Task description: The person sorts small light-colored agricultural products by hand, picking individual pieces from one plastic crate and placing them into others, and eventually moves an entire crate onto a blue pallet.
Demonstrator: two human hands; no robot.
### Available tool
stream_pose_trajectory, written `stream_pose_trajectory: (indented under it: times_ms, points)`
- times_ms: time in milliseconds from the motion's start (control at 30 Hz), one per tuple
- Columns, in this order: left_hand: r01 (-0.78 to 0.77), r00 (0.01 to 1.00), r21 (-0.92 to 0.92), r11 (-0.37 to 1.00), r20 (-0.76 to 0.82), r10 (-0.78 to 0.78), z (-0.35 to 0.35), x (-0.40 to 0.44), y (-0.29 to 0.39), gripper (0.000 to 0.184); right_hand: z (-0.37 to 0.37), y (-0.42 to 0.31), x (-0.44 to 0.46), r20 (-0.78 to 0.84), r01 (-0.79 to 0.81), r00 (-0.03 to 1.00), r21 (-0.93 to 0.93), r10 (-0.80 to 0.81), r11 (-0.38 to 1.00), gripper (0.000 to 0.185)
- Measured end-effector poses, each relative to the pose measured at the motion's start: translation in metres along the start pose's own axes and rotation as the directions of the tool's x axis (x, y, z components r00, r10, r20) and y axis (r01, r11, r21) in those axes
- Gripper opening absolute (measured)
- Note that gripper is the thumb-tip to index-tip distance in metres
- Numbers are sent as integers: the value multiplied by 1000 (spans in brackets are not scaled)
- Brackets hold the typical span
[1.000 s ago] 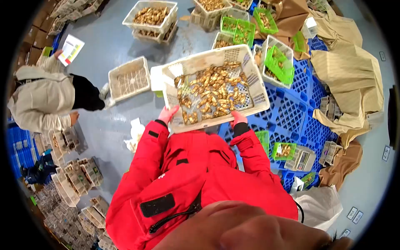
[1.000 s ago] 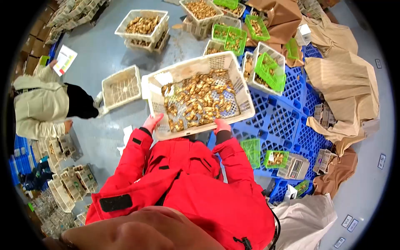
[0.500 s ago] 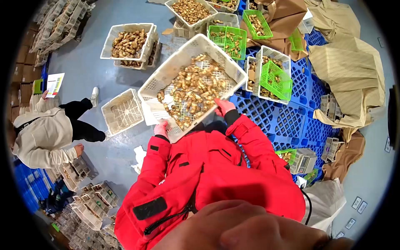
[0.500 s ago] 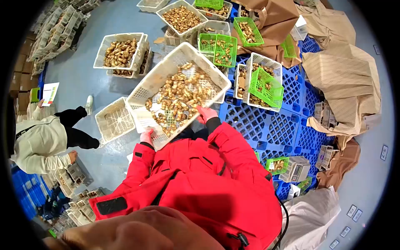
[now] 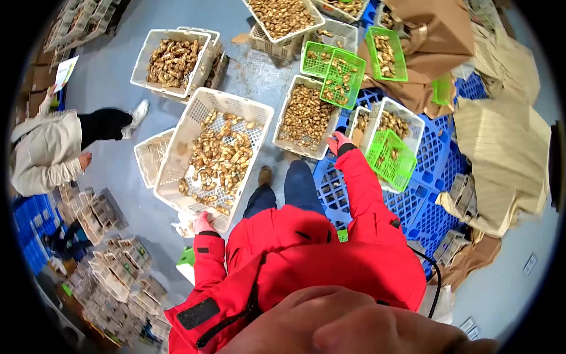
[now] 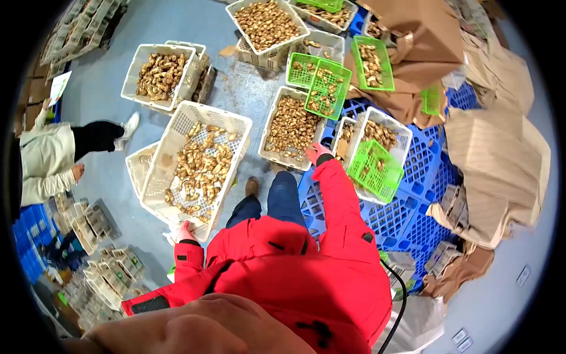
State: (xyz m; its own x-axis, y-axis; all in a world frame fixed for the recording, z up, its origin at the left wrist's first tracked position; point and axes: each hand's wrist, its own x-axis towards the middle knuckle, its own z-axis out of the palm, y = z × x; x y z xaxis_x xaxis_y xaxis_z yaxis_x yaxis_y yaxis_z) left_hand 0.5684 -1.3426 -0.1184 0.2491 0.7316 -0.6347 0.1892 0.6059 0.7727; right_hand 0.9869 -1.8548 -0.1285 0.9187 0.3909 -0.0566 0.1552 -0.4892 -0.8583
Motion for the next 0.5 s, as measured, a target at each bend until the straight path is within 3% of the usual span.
stream_pose_trajectory:
  times_ms: [33, 67, 100, 133, 167, 200, 233, 267, 300, 333, 367, 433, 500]
  points:
    - [-13, 995, -93, 996, -96, 4, 61, 38, 38, 24, -3, -18, 48, -20, -89, 996, -143, 87, 986, 28]
    - [-37, 985, -171, 985, -172, 7, 63, 30, 38, 27, -7, -42, 95, -40, -176, 984, -276, 172, 945, 29]
    - [8, 978, -153, 988, -204, -40, 79, 9, 55, 29, -10, -42, 112, -93, -193, 981, -341, 171, 920, 29]
    - [6, 991, -76, 997, -132, -17, 89, 0, 63, 28, -15, -39, 136, -148, -215, 975, -398, 169, 892, 30]
    - [79, 981, -114, 990, -166, -97, 96, 3, 60, 27, -15, -22, 162, -92, -163, 986, -429, 136, 889, 33]
    - [143, 966, -156, 977, -194, -172, 100, 9, 57, 26, -13, -6, 187, -93, -360, 932, -351, 350, 864, 32]
    - [168, 959, -210, 963, -192, -209, 118, 3, 65, 22, -8, -7, 206, -147, -303, 953, -375, 266, 876, 32]
    - [190, 936, -152, 970, -269, -226, 119, 5, 64, 20, -5, -6, 217, -200, -245, 964, -403, 176, 882, 33]
    - [224, 939, -172, 959, -224, -260, 120, 6, 62, 19, 4, 51, 235, -147, -258, 966, -426, 215, 867, 44]
    - [257, 940, -191, 947, -178, -291, 120, 6, 61, 19, 14, 64, 252, -213, -452, 845, 206, 491, 868, 51]
    - [280, 935, -187, 941, -171, -312, 134, 8, 64, 18, 27, 68, 279, -80, -444, 677, 748, 732, 493, 58]
    - [283, 947, -155, 946, -111, -302, 146, 4, 69, 22, 40, 63, 305, 304, -341, 438, 927, 846, -157, 76]
    - [315, 940, -123, 941, -101, -327, 166, 2, 72, 27, 54, 94, 329, 320, -276, 381, 935, 867, -224, 73]
